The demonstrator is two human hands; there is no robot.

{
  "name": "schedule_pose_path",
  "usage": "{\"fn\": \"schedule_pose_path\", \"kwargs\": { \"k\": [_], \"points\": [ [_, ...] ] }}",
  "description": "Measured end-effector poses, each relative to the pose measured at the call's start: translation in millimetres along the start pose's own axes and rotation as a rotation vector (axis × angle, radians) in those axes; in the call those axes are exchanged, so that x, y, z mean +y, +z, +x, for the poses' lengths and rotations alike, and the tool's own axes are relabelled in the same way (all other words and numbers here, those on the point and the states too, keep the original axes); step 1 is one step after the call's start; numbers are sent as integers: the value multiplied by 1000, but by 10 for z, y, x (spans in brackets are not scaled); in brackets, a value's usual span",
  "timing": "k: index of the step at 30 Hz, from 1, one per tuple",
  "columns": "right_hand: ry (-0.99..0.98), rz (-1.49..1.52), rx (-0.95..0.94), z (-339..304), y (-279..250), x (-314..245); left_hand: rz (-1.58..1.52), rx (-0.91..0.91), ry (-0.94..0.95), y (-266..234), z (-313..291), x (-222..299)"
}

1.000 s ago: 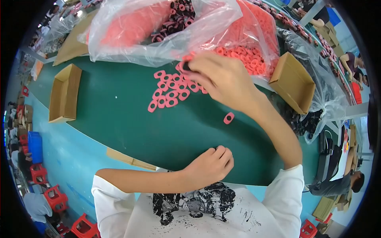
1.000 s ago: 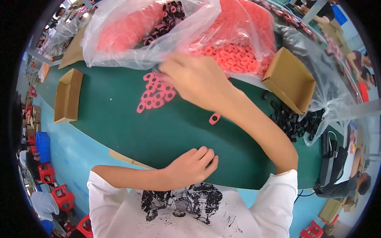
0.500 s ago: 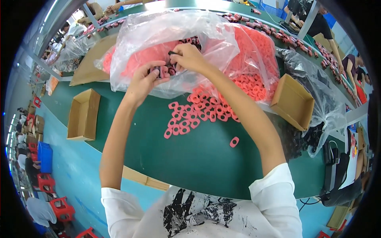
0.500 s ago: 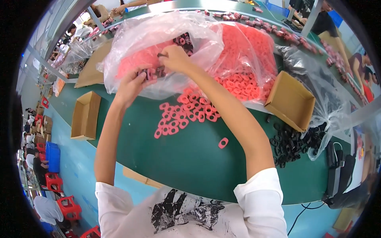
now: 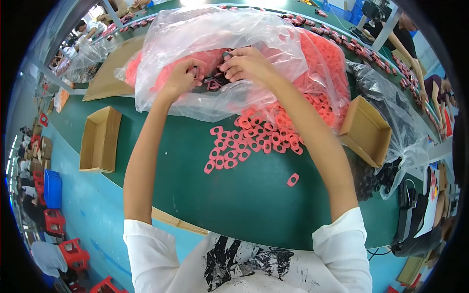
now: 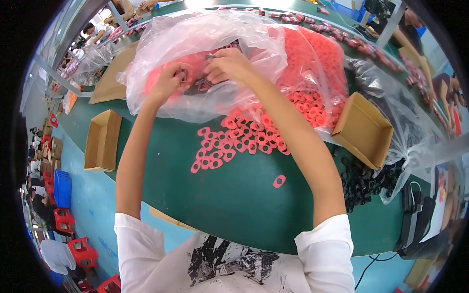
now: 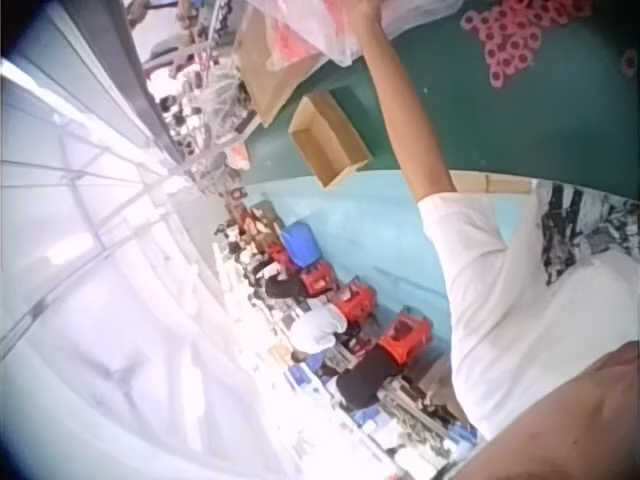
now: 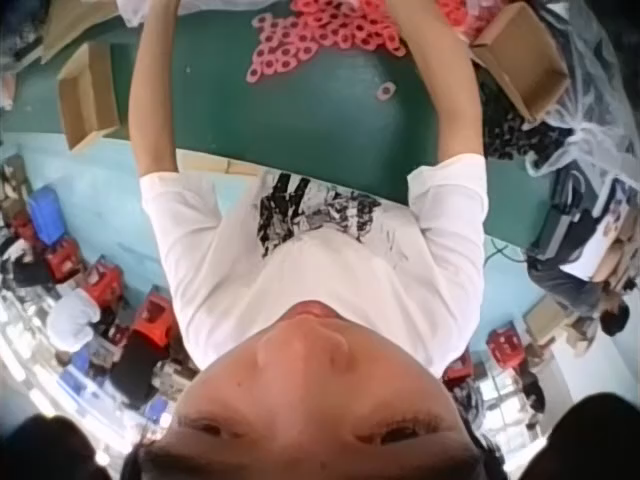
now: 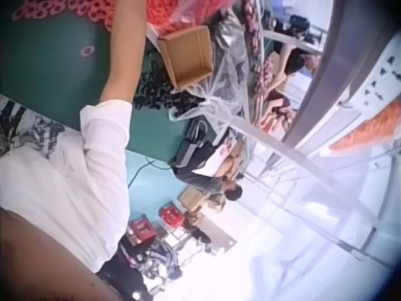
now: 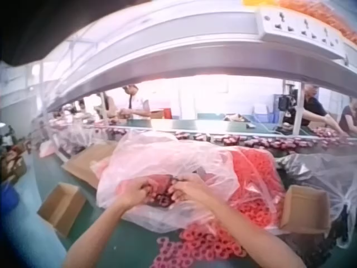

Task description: The person assembles pink plastic rings onto black plastic bases by hand, fitting the rings onto the bases on a production line.

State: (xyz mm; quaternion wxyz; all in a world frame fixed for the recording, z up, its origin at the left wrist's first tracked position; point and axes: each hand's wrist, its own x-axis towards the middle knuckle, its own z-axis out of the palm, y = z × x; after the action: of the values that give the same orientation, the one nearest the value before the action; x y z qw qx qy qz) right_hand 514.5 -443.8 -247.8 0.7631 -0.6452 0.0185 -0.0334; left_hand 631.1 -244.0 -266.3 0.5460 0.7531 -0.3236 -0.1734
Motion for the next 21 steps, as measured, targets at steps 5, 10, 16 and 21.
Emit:
{"fn": "schedule_pose_path", "kwargs": {
  "k": [5,10,16,21],
  "points": [
    [-572,-1236,239,49,-48,83,410,-64,205,50,22,-163],
    [-249,-1523,-118,-557,195,515,745,-74,360,23,-287,-347],
    [-432,-1543,-83,-948,194,660,851,-61,388,160,-122,-335],
    [-284,-1387,-46,-881,244,520,889,-18,450,165,-37,-379]
  ]
}}
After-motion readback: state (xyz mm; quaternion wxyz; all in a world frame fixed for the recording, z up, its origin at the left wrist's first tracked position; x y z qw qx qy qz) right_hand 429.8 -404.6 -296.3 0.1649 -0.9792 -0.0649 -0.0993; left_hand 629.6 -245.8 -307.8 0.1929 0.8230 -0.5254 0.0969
